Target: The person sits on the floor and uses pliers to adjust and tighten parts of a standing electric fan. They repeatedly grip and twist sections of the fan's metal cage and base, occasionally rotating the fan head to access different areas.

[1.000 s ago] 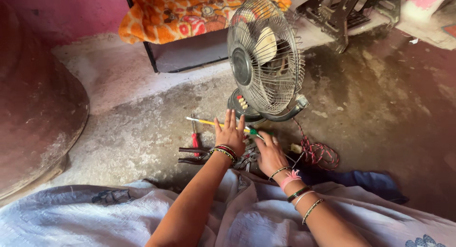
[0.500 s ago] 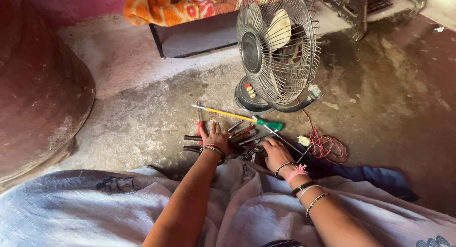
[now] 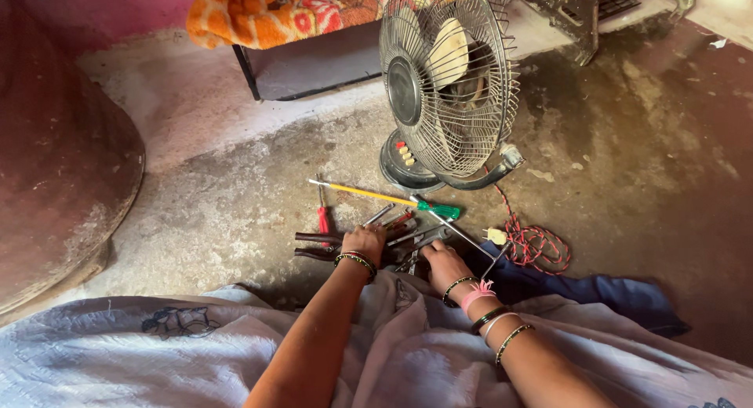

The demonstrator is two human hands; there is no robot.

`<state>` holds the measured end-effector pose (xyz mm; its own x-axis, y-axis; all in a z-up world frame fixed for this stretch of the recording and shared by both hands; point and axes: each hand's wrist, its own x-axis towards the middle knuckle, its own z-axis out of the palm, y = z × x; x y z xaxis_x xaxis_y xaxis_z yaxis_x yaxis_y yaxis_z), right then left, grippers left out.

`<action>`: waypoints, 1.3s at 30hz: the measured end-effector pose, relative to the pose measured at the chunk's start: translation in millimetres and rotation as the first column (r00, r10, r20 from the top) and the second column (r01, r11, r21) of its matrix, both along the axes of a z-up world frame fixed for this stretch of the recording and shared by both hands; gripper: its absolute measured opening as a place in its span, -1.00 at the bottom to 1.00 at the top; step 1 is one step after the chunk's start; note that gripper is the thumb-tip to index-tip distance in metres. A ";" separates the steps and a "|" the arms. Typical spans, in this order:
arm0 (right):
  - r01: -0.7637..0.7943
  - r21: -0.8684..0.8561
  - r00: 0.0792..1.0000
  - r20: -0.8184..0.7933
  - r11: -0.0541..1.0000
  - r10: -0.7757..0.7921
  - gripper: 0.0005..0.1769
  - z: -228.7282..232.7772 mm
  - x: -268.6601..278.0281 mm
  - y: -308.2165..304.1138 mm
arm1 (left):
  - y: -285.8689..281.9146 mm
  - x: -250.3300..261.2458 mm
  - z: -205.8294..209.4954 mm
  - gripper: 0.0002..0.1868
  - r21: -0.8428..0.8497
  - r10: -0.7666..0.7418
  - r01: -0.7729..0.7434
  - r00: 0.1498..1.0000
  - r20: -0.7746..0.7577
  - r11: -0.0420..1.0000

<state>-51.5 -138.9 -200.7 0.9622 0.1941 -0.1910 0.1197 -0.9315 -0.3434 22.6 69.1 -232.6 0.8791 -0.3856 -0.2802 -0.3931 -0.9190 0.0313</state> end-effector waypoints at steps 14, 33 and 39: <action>0.062 -0.044 0.997 0.044 0.997 -0.060 -0.70 -5.2 -5.5 -9.3 | 5.8 -14.2 37.3 -0.48 0.030 -0.026 0.027 0.998 -0.062 0.999; -0.159 -0.075 0.945 0.277 0.984 0.174 -0.50 1.9 -2.9 10.7 | 33.1 14.1 -6.1 -0.71 -0.423 0.105 -0.109 0.994 -0.034 0.900; 0.081 -0.091 0.996 0.055 0.993 -0.076 -0.50 11.1 2.8 10.0 | 25.6 27.6 -36.0 -0.70 -0.359 0.170 -0.111 0.976 0.137 0.927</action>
<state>-48.8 -128.9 -189.6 0.9828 0.1012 -0.1543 0.0603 -0.9664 -0.2497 50.2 94.8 -268.6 0.9533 -0.3021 0.0000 -0.2878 -0.9079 0.3047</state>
